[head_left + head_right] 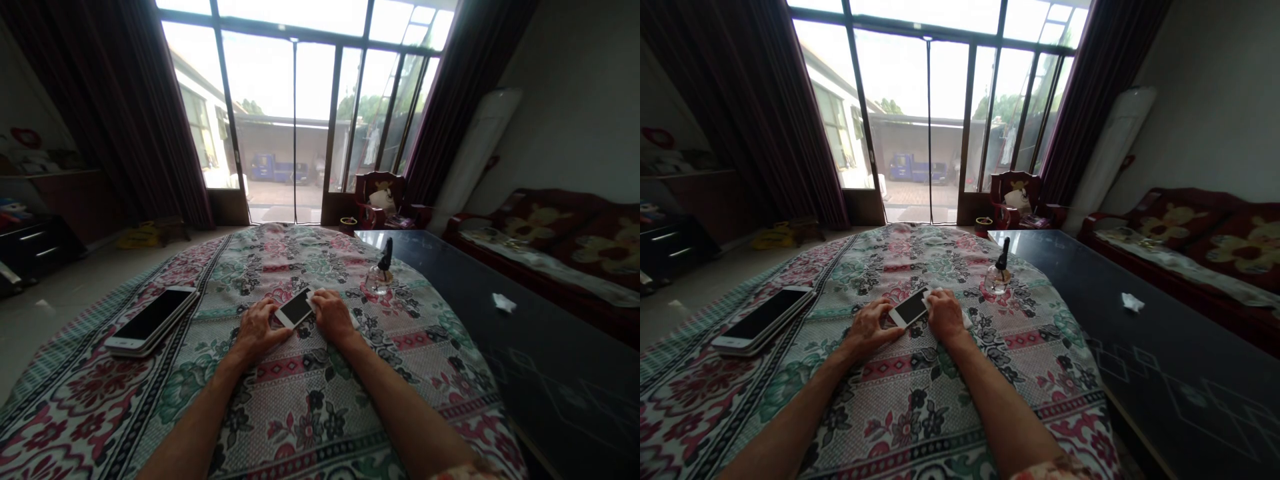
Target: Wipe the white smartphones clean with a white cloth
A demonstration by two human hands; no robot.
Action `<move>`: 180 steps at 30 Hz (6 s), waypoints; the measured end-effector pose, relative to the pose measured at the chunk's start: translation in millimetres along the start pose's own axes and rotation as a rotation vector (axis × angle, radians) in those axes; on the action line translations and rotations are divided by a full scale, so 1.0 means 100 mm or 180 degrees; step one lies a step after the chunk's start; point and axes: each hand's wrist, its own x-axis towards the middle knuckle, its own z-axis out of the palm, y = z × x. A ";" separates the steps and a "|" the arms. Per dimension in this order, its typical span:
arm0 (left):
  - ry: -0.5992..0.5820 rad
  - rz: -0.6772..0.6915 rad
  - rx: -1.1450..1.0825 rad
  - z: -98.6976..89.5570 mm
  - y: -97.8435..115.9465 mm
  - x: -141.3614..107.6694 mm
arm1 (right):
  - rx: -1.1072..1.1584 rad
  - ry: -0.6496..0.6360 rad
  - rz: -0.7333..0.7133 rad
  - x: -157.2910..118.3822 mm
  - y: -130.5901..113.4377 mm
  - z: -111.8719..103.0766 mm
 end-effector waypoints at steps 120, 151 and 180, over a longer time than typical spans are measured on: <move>-0.0028 0.0013 -0.0098 0.09 -0.11 0.01 | -0.0018 -0.0456 -0.0985 -0.10 -0.48 0.10; 0.0070 -0.0024 -0.0237 0.09 -0.15 0.02 | 0.0179 -0.0544 -0.1132 -0.08 -0.45 0.05; 0.0126 -0.0256 -0.0544 0.12 -0.29 0.09 | 0.0176 -0.0503 -0.1252 -0.01 -0.43 0.08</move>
